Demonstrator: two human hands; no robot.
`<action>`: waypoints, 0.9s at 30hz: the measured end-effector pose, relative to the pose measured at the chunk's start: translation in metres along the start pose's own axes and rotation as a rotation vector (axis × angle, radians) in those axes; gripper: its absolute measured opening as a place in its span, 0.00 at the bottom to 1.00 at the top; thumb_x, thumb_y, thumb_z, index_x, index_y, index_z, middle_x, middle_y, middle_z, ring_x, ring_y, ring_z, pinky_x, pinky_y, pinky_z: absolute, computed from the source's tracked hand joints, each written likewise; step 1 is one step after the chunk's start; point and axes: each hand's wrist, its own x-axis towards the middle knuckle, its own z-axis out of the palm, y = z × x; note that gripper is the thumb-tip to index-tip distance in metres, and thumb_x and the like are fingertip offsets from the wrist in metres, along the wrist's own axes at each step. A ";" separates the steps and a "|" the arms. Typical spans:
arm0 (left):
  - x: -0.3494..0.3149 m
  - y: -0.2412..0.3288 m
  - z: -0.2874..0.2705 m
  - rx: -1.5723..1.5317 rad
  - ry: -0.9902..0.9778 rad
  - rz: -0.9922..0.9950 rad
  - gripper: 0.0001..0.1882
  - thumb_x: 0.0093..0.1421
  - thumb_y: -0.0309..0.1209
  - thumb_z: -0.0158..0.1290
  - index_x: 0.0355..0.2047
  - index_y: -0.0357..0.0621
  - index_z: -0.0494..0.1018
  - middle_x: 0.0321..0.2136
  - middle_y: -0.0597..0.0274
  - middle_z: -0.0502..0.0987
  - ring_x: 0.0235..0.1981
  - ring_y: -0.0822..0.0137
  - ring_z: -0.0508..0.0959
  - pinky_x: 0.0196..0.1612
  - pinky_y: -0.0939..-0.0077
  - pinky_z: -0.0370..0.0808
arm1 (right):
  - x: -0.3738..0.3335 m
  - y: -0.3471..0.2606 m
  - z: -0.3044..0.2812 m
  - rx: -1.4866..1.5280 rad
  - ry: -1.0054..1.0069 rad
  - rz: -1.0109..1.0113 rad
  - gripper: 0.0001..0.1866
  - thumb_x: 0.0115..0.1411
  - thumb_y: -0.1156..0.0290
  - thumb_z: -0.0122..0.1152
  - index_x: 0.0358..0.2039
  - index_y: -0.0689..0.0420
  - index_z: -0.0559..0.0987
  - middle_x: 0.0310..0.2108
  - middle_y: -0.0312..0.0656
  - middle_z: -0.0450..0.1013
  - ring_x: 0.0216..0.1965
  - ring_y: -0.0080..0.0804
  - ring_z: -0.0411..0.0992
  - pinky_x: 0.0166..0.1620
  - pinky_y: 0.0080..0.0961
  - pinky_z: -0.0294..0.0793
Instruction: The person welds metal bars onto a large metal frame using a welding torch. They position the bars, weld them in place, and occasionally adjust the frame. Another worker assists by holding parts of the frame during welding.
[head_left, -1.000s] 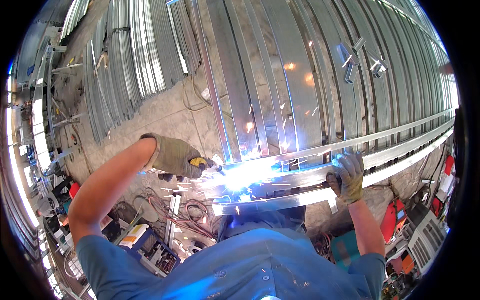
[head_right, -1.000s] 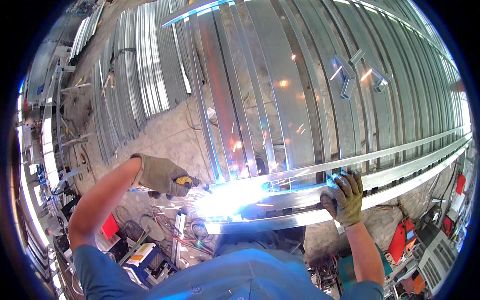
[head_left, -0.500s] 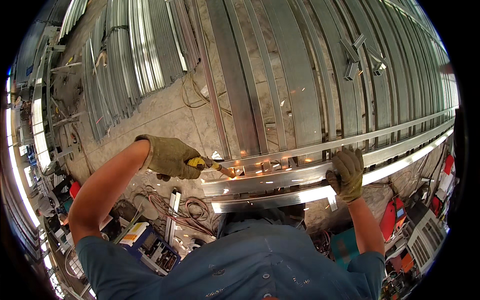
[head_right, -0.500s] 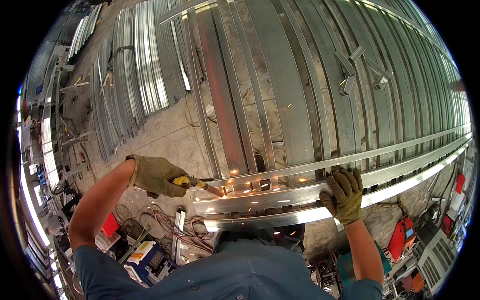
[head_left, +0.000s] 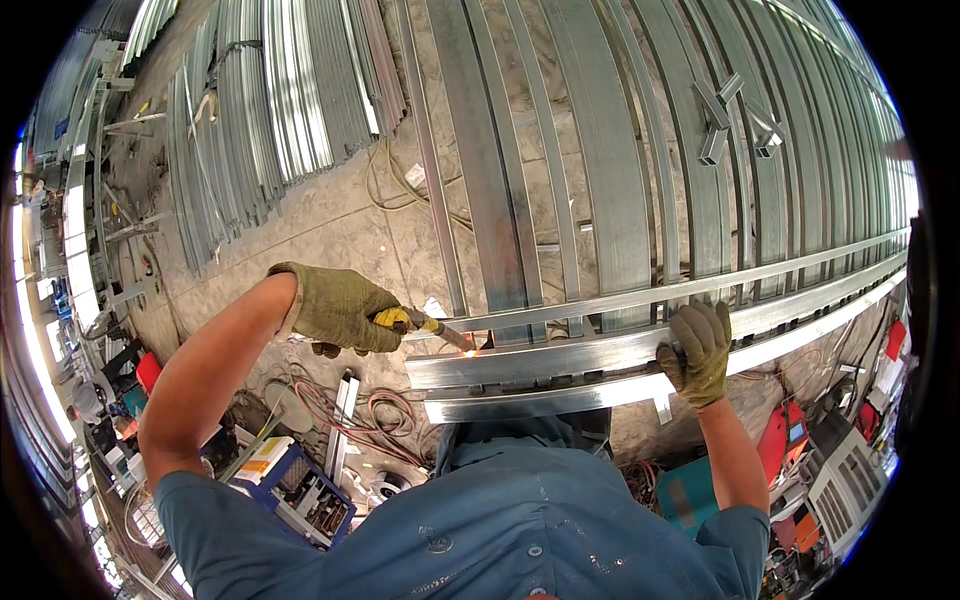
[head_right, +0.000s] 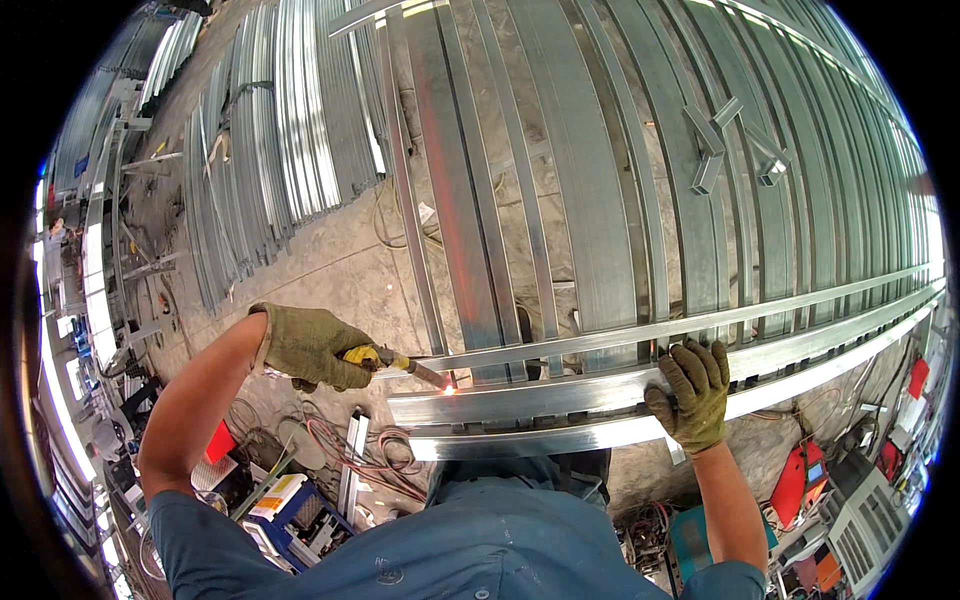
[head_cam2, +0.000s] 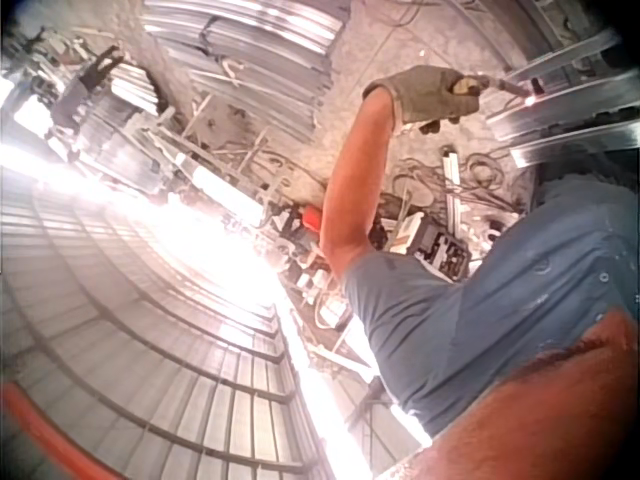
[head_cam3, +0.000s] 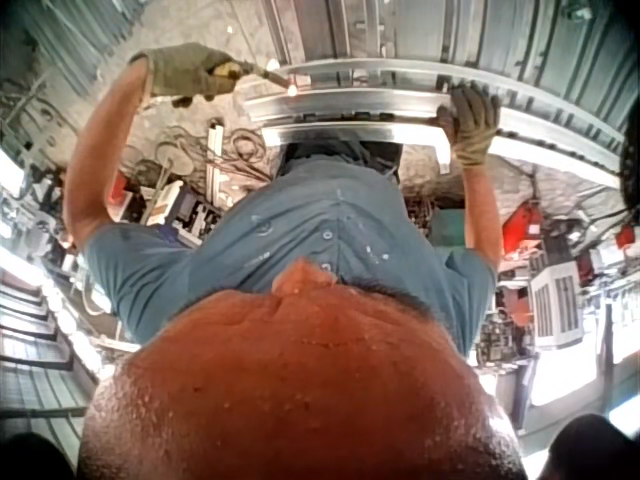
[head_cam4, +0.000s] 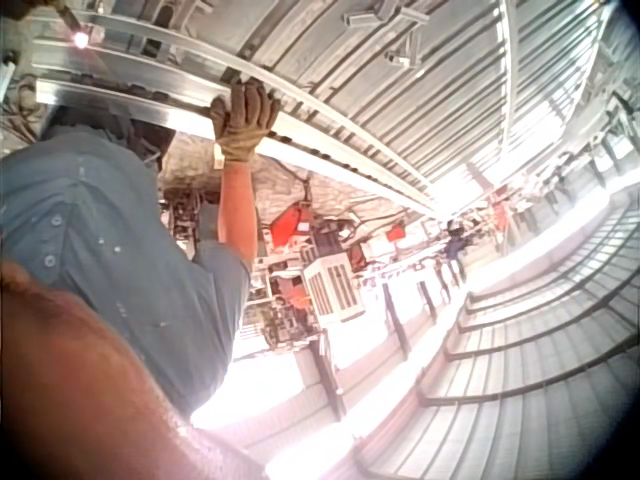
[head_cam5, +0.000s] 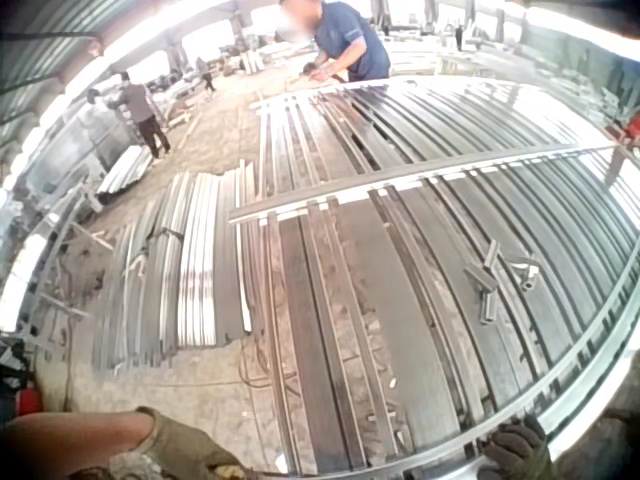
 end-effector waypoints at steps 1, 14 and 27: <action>0.000 0.000 0.000 -0.008 -0.005 -0.011 0.26 0.72 0.52 0.58 0.56 0.43 0.79 0.33 0.62 0.81 0.24 0.69 0.82 0.28 0.71 0.79 | 0.000 0.000 0.000 0.002 0.004 -0.002 0.27 0.72 0.46 0.65 0.64 0.47 0.77 0.62 0.41 0.75 0.66 0.47 0.72 0.77 0.59 0.57; 0.008 0.003 -0.003 0.008 -0.042 -0.016 0.26 0.72 0.53 0.59 0.58 0.46 0.79 0.32 0.62 0.82 0.21 0.70 0.80 0.26 0.70 0.79 | -0.004 0.002 0.009 0.019 0.091 -0.026 0.26 0.72 0.47 0.65 0.63 0.46 0.77 0.61 0.40 0.74 0.66 0.48 0.71 0.77 0.59 0.58; -0.013 0.009 0.012 0.049 0.070 0.033 0.31 0.70 0.56 0.58 0.62 0.47 0.78 0.30 0.62 0.83 0.27 0.66 0.86 0.37 0.67 0.83 | 0.007 0.003 0.000 0.082 0.015 0.007 0.27 0.71 0.47 0.67 0.63 0.46 0.77 0.58 0.41 0.76 0.62 0.48 0.75 0.70 0.58 0.66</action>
